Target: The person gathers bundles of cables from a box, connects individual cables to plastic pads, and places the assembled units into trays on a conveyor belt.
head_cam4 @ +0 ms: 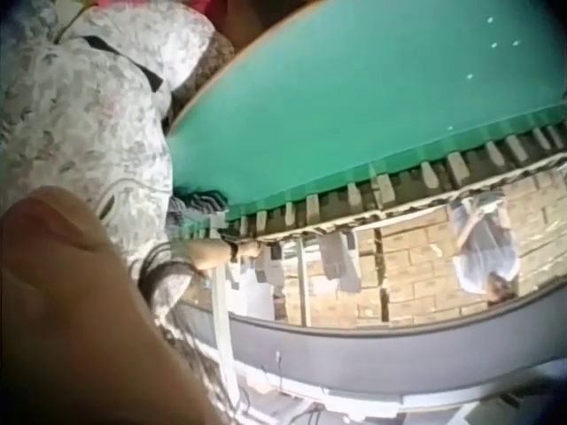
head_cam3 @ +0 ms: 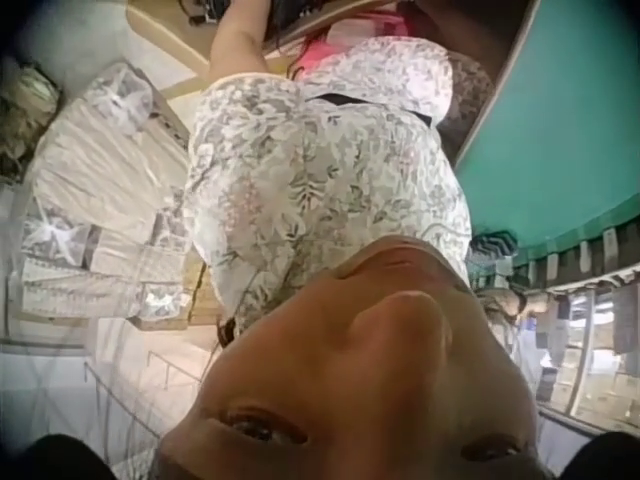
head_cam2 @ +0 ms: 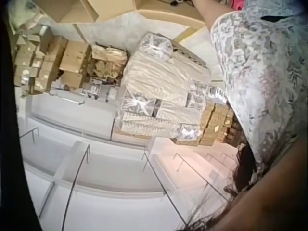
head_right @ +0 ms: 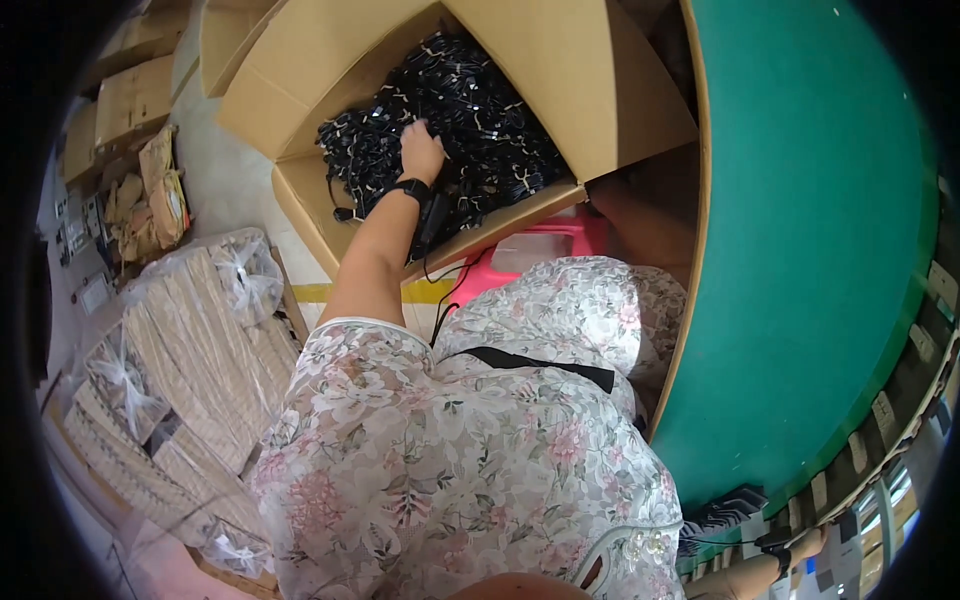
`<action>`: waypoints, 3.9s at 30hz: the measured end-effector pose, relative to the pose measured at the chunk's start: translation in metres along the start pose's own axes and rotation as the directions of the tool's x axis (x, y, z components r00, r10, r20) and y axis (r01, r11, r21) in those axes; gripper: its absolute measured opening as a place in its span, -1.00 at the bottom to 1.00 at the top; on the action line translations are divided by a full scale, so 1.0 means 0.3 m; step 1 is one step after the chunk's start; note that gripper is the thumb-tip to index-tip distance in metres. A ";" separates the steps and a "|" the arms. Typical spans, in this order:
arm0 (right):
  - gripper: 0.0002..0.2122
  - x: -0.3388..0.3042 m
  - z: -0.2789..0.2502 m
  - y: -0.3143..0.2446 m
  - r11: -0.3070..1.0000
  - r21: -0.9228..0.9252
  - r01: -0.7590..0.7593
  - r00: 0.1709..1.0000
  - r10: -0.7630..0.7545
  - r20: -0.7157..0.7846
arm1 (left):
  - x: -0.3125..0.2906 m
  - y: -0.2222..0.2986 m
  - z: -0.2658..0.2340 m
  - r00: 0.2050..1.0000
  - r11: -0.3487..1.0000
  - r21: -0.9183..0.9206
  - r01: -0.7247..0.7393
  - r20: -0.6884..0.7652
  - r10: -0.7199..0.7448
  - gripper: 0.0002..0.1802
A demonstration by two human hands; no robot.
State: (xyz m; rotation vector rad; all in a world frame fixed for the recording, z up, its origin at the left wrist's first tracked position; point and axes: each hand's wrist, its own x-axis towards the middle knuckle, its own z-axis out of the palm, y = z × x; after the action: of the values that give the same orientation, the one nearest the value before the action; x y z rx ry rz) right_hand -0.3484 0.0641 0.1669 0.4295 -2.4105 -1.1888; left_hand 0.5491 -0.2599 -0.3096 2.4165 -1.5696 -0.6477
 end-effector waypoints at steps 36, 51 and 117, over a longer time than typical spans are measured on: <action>-0.70 -0.864 -1.100 -0.914 0.133 0.578 0.805 0.583 -0.358 -0.729 | 0.524 0.322 0.192 0.546 0.243 0.524 -0.816 0.838 0.026 -0.30; -0.65 -0.866 -1.091 -0.928 0.076 0.624 0.777 0.604 -0.368 -0.707 | 0.389 0.353 0.053 0.475 0.403 0.385 -0.830 0.868 0.148 -0.11; -0.68 -0.921 -1.131 -0.479 -0.275 0.447 0.851 0.524 0.403 -0.750 | -0.389 1.562 -1.119 0.326 -0.164 -0.963 0.214 -0.088 0.941 -0.75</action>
State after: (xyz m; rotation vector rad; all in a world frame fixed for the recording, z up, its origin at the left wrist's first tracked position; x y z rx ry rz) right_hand 0.0708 -0.1264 0.1741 1.7234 -1.5871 1.3223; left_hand 0.2771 -0.3786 0.1980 0.0701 -1.1451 -1.9266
